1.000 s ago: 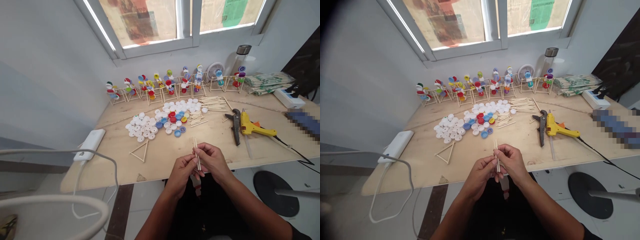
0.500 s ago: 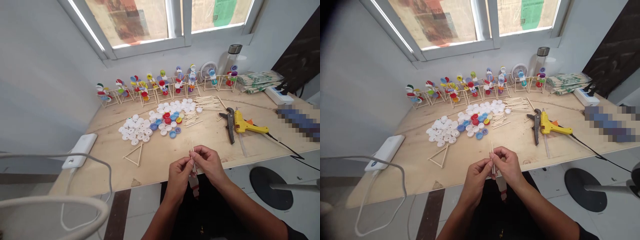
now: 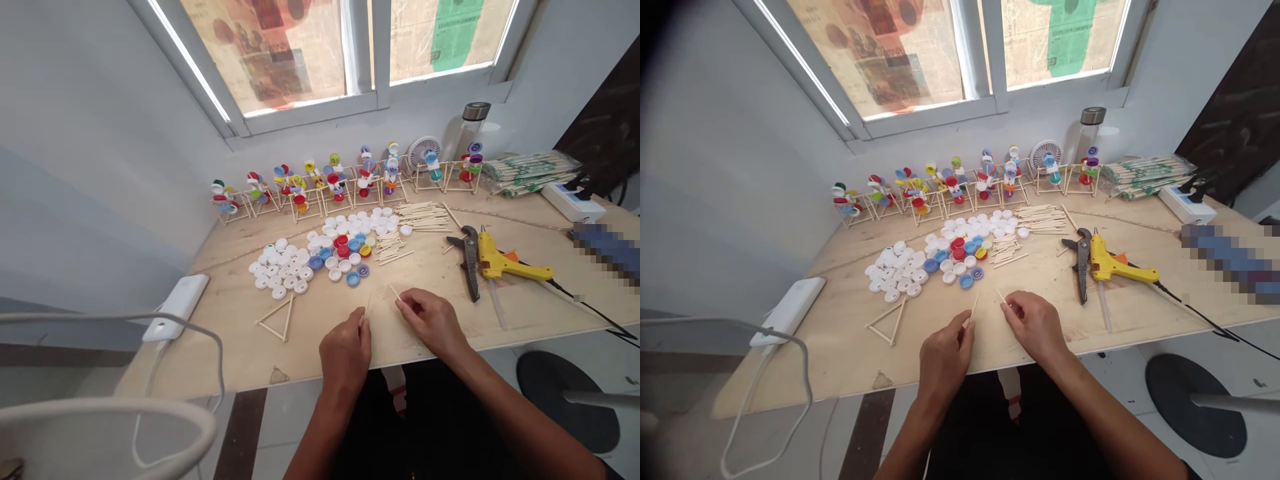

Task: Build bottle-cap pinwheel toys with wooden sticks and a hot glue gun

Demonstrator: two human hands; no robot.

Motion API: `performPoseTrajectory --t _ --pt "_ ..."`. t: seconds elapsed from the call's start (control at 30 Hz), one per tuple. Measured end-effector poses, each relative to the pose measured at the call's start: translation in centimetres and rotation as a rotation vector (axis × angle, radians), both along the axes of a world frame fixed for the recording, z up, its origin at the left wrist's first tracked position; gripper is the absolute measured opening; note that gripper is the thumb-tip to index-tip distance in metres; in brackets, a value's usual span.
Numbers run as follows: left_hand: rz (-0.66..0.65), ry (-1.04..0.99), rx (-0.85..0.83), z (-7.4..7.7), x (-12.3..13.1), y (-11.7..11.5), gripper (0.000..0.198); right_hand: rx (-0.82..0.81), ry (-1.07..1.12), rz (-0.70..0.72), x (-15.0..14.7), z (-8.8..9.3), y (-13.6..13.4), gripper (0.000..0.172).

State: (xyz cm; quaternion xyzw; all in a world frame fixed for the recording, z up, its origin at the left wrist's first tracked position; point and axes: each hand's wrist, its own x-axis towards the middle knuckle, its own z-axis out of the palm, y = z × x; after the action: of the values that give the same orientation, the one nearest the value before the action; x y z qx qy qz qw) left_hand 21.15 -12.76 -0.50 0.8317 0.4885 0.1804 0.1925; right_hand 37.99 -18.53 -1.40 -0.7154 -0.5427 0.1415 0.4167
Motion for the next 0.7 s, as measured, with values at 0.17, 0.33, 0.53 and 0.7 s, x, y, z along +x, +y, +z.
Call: performPoseTrajectory --t 0.17,0.33,0.53,0.7 --pt "-0.037 0.308 0.152 -0.3 0.8 0.1 0.021 -0.001 -0.497 0.038 0.0 -0.8 1.1 0.019" --pt "-0.032 0.357 0.13 -0.7 1.2 0.0 0.016 -0.014 -0.609 0.061 -0.3 -1.2 1.8 0.015" --pt "-0.048 0.318 0.148 -1.1 0.9 0.1 0.015 -0.022 -0.605 0.079 -0.3 -1.2 1.8 0.012" --pt "-0.08 0.243 0.222 -1.4 1.0 0.2 0.011 -0.046 -0.579 0.11 0.0 -1.1 1.2 0.008"
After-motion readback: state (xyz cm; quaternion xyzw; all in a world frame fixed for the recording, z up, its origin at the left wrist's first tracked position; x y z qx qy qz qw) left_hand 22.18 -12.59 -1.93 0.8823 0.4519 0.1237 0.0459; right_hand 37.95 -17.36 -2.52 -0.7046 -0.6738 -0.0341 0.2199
